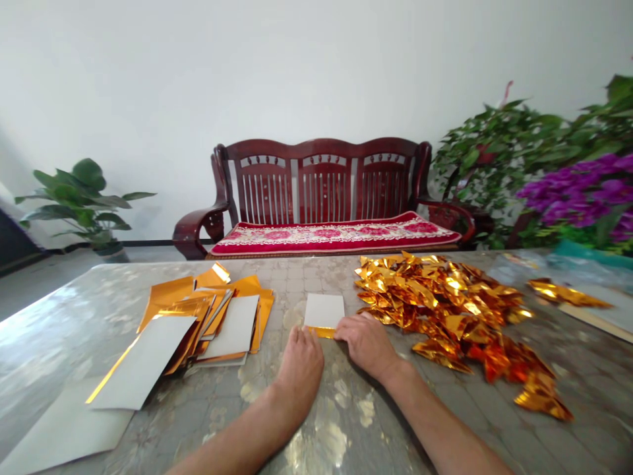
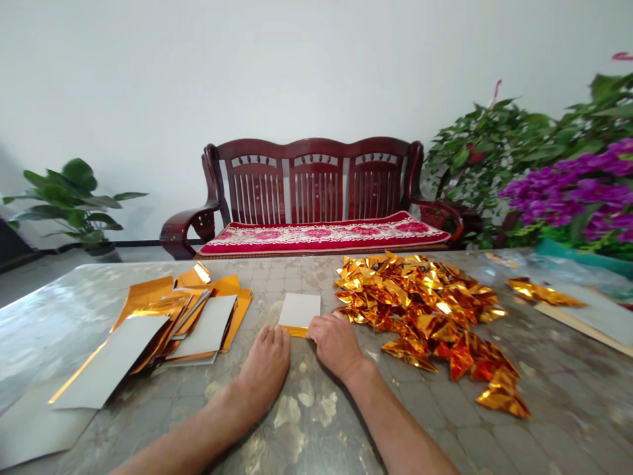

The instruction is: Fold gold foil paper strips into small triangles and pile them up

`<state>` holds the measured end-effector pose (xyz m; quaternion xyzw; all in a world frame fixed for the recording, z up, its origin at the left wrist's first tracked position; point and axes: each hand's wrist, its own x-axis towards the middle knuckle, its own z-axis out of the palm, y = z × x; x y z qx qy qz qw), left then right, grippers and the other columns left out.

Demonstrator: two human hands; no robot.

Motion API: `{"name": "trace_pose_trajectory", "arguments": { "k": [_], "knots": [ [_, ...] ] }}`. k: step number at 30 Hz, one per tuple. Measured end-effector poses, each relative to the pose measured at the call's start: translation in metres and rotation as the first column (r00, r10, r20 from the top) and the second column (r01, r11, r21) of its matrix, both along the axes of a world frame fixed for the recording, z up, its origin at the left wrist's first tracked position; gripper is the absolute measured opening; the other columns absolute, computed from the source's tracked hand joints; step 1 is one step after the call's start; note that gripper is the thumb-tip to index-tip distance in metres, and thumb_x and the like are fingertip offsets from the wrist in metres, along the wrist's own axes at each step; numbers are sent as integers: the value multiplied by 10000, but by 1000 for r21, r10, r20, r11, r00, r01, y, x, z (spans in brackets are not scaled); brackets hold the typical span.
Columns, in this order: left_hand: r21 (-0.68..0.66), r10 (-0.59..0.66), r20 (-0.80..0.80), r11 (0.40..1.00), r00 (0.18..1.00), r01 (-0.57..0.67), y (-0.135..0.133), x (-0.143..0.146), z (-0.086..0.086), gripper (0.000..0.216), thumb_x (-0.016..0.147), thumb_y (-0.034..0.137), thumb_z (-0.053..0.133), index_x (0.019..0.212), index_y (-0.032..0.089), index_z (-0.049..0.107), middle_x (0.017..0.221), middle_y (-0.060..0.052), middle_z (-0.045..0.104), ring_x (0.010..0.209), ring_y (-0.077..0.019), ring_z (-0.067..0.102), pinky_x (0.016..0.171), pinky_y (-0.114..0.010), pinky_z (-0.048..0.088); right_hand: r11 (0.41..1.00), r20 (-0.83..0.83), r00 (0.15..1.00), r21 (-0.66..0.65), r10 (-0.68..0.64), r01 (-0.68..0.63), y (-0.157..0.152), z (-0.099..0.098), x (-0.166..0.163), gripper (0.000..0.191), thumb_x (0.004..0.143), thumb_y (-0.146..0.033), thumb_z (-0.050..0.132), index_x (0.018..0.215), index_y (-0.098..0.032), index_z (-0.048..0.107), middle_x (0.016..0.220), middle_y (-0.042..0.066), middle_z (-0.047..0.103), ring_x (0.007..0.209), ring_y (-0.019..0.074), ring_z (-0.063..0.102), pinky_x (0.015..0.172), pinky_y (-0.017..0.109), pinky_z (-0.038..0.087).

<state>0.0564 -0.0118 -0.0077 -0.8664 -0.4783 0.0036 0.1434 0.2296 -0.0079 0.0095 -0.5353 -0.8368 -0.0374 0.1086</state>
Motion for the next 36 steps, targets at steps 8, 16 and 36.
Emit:
{"name": "trace_pose_trajectory", "arguments": {
  "k": [8,16,36],
  "knots": [
    [-113,-148,73,981,986,155,-6,-2,23,220,859,55,499,901,105,708,858,-157,671,858,-251,605,778,-385,405,992,-13,992,-4,-129,128,1,1,4,315,925,-143,456,994,-235,750,1076,41,739,979,202,618,829,315,363],
    [-198,-169,169,959,971,201,-16,4,28,232,872,72,472,923,137,689,929,-118,649,915,-242,600,819,-371,436,968,-101,963,-5,-249,250,5,0,-4,308,956,-245,447,1038,-244,743,1179,24,702,1068,200,578,923,295,372],
    [-208,53,448,977,893,46,43,-15,14,348,847,340,629,1177,230,624,1163,-74,630,1103,-248,567,948,-342,436,997,-301,951,-13,-73,72,16,-15,-6,254,837,-320,717,1053,-209,644,1049,44,675,998,215,571,845,309,397]
  ]
}}
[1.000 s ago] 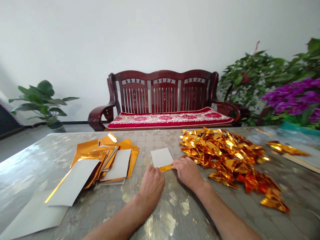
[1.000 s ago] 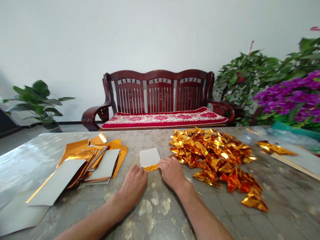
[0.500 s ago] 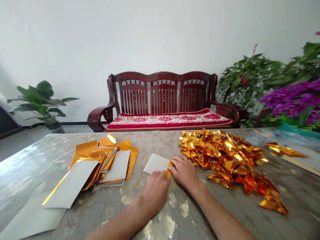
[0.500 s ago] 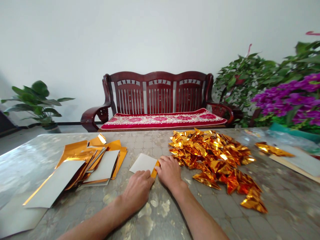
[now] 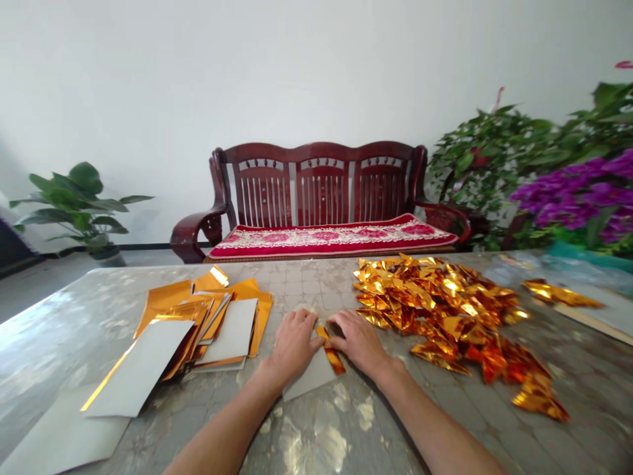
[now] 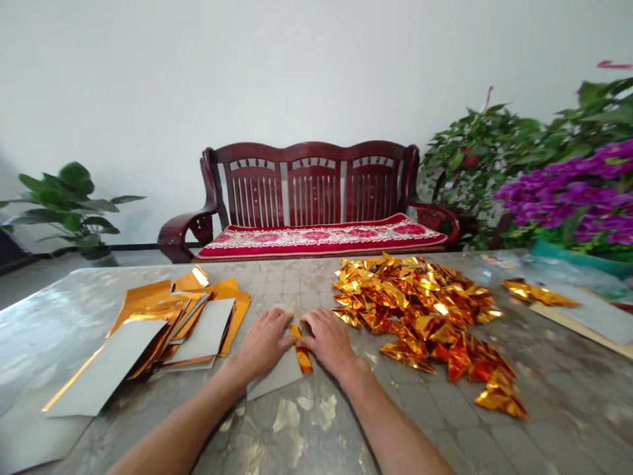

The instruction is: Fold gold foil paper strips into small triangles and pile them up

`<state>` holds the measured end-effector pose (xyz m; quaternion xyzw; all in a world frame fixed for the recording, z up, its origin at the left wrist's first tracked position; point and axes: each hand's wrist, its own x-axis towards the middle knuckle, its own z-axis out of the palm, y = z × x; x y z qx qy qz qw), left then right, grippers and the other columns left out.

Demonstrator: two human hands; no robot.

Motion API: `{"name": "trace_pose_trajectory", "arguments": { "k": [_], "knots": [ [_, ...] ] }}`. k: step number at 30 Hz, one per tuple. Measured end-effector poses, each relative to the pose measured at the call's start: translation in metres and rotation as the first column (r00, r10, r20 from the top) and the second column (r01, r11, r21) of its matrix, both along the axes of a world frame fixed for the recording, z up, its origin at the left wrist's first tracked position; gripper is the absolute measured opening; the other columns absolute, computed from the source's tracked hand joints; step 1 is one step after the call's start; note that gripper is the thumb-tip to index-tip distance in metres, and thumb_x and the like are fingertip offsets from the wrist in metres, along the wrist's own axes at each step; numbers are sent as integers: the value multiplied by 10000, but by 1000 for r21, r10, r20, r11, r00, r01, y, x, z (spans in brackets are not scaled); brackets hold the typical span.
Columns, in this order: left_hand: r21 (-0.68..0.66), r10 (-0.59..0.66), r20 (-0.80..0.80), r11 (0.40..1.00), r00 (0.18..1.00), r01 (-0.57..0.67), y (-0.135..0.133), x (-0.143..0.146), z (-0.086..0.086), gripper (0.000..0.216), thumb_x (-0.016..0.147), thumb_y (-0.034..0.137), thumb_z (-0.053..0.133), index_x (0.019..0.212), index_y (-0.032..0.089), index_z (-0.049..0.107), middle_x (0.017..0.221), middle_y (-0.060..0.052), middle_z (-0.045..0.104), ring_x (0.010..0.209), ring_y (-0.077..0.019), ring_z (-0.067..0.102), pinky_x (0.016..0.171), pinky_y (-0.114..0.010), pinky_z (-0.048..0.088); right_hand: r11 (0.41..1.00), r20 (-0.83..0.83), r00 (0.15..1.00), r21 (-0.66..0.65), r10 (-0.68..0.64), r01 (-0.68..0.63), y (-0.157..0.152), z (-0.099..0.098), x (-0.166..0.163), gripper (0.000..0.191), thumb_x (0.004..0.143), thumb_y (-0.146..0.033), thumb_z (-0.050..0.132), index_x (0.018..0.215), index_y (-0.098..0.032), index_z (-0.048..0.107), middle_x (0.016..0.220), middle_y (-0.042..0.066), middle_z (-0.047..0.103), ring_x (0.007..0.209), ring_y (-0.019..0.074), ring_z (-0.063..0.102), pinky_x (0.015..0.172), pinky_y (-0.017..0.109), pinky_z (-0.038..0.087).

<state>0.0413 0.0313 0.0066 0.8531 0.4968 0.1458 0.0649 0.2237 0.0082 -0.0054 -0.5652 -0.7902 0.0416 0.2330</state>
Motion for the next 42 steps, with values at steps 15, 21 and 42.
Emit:
{"name": "trace_pose_trajectory", "arguments": {
  "k": [15,21,42],
  "knots": [
    [-245,230,180,952,956,-182,1,-5,-2,140,790,327,625,746,194,639,797,-15,666,768,-171,610,618,-249,336,1000,-36,999,-7,30,-30,-10,2,1,296,704,-369,816,938,-242,687,987,13,628,965,199,533,828,296,378],
    [-298,283,548,945,787,-132,12,-8,-22,231,823,395,599,751,177,620,663,18,614,635,-144,570,589,-239,369,999,-115,993,-20,-35,33,-6,0,-2,153,762,-325,766,753,-217,657,803,-11,640,823,172,545,714,273,359],
    [688,-320,282,724,904,42,-7,-18,9,225,935,198,565,1102,262,702,949,-47,660,796,-158,541,742,-277,441,668,10,997,743,-81,47,-23,27,16,147,901,-205,655,976,-297,742,870,-8,737,851,180,538,779,334,347]
  ]
}}
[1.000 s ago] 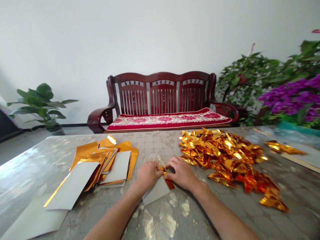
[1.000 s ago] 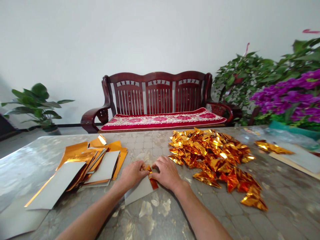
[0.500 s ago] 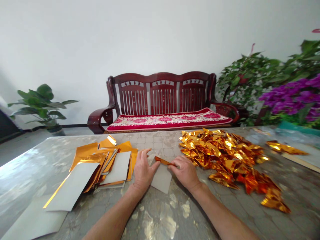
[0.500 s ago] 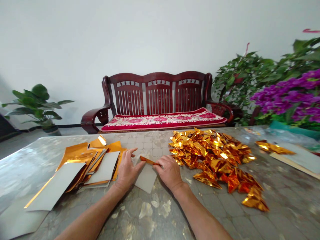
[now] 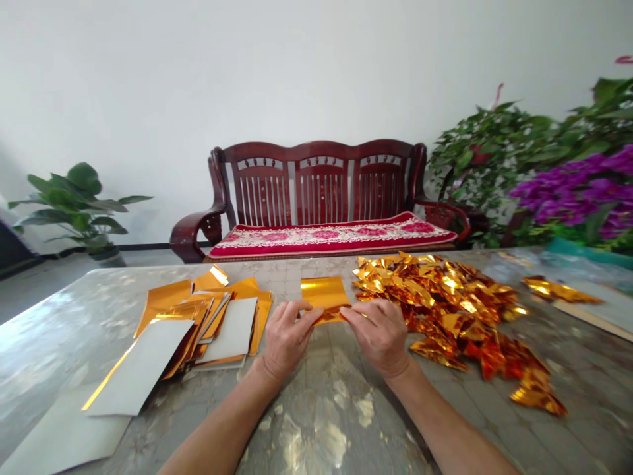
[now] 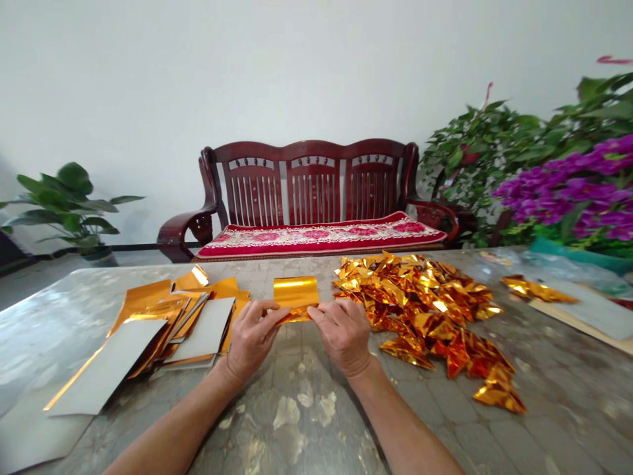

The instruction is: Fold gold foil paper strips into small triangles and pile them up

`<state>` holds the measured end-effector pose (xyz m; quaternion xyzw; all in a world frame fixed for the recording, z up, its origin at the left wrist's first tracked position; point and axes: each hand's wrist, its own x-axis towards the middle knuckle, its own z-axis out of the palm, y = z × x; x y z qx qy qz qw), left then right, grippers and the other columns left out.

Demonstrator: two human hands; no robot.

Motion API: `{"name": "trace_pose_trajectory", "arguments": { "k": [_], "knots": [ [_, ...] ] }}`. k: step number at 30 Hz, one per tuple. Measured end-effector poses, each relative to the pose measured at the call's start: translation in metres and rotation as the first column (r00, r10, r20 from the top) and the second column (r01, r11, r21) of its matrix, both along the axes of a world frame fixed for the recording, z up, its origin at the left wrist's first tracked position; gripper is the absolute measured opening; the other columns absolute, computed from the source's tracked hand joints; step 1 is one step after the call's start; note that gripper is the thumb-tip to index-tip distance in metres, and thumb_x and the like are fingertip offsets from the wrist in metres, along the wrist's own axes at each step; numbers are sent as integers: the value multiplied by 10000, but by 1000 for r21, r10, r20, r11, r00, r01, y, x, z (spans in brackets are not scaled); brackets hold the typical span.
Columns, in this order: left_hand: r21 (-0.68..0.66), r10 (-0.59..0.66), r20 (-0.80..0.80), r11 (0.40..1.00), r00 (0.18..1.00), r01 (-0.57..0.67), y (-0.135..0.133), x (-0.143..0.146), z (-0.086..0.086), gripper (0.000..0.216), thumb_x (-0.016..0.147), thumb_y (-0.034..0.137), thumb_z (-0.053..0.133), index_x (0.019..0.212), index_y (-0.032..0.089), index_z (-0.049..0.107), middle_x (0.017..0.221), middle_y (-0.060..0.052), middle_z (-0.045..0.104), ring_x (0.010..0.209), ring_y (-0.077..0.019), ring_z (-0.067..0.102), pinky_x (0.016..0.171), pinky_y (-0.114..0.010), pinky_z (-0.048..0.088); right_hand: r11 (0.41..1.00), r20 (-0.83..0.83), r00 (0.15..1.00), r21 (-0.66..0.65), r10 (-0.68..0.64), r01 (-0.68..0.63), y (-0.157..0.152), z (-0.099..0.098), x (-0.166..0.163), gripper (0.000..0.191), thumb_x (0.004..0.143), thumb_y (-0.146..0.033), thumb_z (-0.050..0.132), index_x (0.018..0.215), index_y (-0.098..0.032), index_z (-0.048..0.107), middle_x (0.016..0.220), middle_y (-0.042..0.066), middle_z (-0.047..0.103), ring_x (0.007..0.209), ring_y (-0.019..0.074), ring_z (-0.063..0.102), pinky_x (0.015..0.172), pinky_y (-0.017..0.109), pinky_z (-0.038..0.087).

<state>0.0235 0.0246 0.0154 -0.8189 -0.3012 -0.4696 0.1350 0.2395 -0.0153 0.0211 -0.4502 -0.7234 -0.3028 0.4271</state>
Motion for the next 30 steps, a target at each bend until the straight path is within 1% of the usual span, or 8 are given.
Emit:
{"name": "trace_pose_trajectory", "arguments": {
  "k": [2,5,8,13,18,21,24,30],
  "knots": [
    [-76,19,-72,997,997,-25,1,0,-4,224,951,219,536,1095,253,704,983,-54,663,827,-168,546,761,-284,449,989,49,998,-145,-29,35,2,-5,0,167,939,-230,600,969,-297,750,872,9,730,843,186,530,767,341,337],
    [-186,30,-189,980,981,-66,4,-3,-8,249,971,242,489,1084,270,710,998,-58,662,864,-179,552,794,-299,449,917,93,995,-394,-27,62,5,-9,-1,245,985,-268,506,997,-284,750,913,45,717,883,207,525,782,356,333],
    [-301,2,-288,949,958,-93,7,-6,-11,278,978,234,455,1056,286,718,946,-59,653,875,-185,553,802,-301,446,855,101,995,-515,-4,55,8,-11,-4,284,998,-283,468,969,-259,749,893,70,697,889,222,516,784,362,336],
    [-501,-98,-400,856,911,-128,10,-6,-14,287,976,249,446,922,255,728,877,-57,640,901,-197,581,761,-272,441,789,163,983,-613,79,38,14,-19,-4,258,978,-266,507,864,-231,735,845,63,666,869,213,531,758,336,350],
    [-601,-110,-364,787,925,-143,12,-7,-13,271,966,248,465,948,270,734,875,-38,652,927,-189,612,767,-253,431,756,113,986,-654,123,-19,15,-23,-1,149,941,-257,572,976,-231,714,923,42,691,903,202,565,806,321,374],
    [-640,-124,-331,758,936,-125,14,-9,-13,228,951,271,510,954,273,737,888,-28,672,923,-177,621,773,-244,419,745,98,988,-666,118,-23,14,-20,-2,146,942,-300,580,928,-219,700,908,35,693,884,198,575,807,320,373],
    [-665,-91,-302,734,949,-141,18,-9,-15,242,950,326,515,881,247,733,880,-26,688,892,-173,622,752,-244,402,733,102,991,-680,84,8,14,-19,-3,209,967,-294,538,835,-218,682,861,27,677,853,188,568,767,308,366],
    [-725,24,-281,650,959,-228,23,-4,-17,291,940,335,496,765,207,691,798,-27,688,785,-166,606,680,-245,351,689,26,1000,-725,-2,20,20,-23,-8,246,985,-295,500,831,-225,679,851,18,680,861,179,567,751,288,359]
  ]
}}
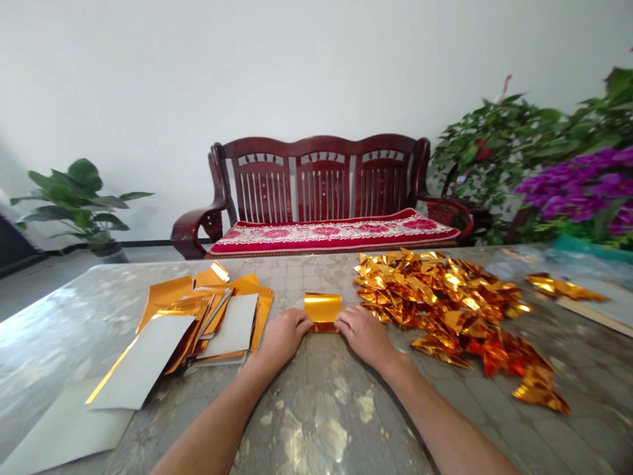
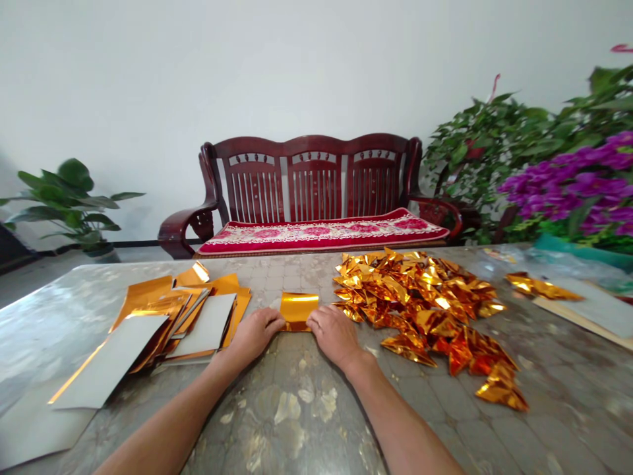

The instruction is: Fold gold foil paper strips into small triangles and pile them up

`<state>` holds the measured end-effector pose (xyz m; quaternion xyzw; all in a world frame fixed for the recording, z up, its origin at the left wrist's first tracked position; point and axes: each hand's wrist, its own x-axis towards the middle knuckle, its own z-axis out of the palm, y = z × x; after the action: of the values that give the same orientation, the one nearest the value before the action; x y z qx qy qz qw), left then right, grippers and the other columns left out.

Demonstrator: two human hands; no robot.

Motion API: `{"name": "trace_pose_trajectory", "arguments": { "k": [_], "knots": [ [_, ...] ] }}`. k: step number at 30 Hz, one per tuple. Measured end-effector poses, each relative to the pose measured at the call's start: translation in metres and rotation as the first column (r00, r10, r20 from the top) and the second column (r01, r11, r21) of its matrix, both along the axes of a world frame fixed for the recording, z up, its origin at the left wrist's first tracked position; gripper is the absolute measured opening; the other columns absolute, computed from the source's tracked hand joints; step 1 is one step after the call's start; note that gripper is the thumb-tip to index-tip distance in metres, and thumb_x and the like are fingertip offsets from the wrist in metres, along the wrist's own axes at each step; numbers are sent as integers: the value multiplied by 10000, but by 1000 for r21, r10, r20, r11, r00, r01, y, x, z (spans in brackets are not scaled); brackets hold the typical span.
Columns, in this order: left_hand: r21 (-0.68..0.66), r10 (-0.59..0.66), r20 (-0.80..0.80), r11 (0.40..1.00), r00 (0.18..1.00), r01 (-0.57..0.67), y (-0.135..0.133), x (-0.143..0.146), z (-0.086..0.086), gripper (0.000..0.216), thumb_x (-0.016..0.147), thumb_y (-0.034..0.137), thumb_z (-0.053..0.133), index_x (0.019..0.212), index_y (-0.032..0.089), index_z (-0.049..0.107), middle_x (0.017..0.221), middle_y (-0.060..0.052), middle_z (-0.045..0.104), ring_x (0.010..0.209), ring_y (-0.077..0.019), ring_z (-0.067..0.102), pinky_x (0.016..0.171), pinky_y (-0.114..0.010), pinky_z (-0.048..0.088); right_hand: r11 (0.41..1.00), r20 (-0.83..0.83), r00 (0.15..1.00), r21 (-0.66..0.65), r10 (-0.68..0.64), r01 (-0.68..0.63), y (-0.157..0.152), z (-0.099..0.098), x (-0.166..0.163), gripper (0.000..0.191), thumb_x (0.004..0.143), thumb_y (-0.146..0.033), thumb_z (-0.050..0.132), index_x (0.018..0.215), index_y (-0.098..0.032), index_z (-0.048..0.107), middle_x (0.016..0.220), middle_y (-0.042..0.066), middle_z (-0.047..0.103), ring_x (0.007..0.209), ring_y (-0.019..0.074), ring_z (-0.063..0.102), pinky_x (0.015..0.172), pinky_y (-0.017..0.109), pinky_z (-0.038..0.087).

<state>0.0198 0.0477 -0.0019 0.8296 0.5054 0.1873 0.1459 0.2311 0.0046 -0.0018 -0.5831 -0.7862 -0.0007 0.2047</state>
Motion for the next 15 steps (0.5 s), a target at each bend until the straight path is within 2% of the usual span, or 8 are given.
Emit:
{"name": "trace_pose_trajectory", "arguments": {
  "k": [9,15],
  "knots": [
    [-102,122,-46,987,991,-127,0,6,10,304,878,384,531,692,196,682,704,-19,667,684,-152,569,598,-247,280,995,-88,993,-65,-82,76,2,2,-3,144,935,-264,555,874,-233,681,903,18,713,873,180,596,766,285,368],
    [-66,140,-108,987,984,-148,0,6,13,302,862,397,555,681,195,687,689,-33,673,681,-168,597,590,-260,287,995,-74,994,-57,-85,81,2,2,-4,142,928,-256,562,842,-234,673,894,17,712,866,187,590,745,291,365]
  ]
}}
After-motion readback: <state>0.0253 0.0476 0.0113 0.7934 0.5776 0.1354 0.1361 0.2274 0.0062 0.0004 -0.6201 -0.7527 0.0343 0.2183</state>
